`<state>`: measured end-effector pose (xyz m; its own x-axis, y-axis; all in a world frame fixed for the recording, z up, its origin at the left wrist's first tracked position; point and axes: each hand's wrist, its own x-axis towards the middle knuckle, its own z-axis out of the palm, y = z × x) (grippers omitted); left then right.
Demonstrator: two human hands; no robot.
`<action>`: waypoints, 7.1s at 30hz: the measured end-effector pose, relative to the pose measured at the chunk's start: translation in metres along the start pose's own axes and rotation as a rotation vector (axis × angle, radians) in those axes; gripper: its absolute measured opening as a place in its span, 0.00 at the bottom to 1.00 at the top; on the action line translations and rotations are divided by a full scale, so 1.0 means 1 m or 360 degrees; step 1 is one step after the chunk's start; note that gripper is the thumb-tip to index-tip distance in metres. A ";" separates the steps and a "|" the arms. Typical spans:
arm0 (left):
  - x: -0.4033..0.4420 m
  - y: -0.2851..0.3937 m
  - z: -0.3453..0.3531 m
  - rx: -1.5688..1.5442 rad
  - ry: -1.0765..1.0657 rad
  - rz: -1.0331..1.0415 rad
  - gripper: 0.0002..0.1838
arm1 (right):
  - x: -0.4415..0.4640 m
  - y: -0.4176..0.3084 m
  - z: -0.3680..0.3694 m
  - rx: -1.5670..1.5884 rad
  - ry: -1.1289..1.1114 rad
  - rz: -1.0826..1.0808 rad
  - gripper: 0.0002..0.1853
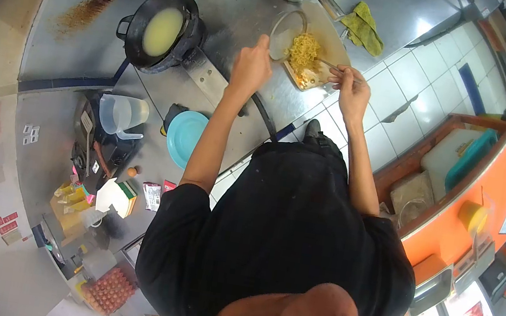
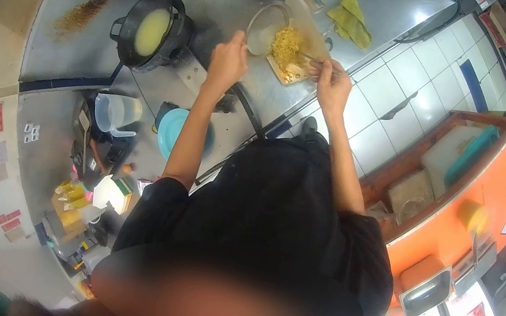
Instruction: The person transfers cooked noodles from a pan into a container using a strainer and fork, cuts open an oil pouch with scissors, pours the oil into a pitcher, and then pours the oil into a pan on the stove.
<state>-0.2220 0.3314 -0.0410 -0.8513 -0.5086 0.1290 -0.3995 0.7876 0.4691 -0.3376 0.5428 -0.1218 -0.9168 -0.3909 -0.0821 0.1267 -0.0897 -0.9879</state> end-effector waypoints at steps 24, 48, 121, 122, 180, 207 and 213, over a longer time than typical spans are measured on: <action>-0.042 0.032 0.011 -0.0025 0.0102 0.0025 0.10 | -0.008 -0.026 0.025 -0.1018 0.0057 -0.0278 0.14; -0.029 0.013 0.006 -0.0143 0.0270 0.0144 0.05 | -0.036 -0.047 -0.019 -0.0902 -0.0293 -0.0694 0.11; -0.394 -0.156 0.015 -0.2026 0.1305 -0.1691 0.09 | -0.189 0.038 0.196 -0.0677 -0.1277 -0.0293 0.14; -0.398 -0.159 0.019 -0.2050 0.1354 -0.1711 0.08 | -0.195 0.048 0.201 -0.0718 -0.1265 -0.0276 0.14; 0.153 0.283 0.319 -0.1711 -0.0865 -0.0147 0.27 | 0.169 -0.049 -0.429 -0.0758 0.0261 0.0412 0.23; 0.705 0.861 0.657 -0.2326 -0.0959 0.0110 0.30 | 0.748 -0.288 -0.940 -0.0902 0.0824 0.0072 0.28; 0.862 0.939 0.690 -0.2742 -0.0771 -0.0045 0.33 | 0.940 -0.334 -1.006 -0.0315 0.0436 0.0121 0.37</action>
<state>-1.5657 0.8726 -0.0916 -0.9918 -0.1271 0.0120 0.0859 -0.5952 0.7990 -1.6232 1.1266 -0.0016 -0.9786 -0.1269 -0.1620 0.1470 0.1199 -0.9818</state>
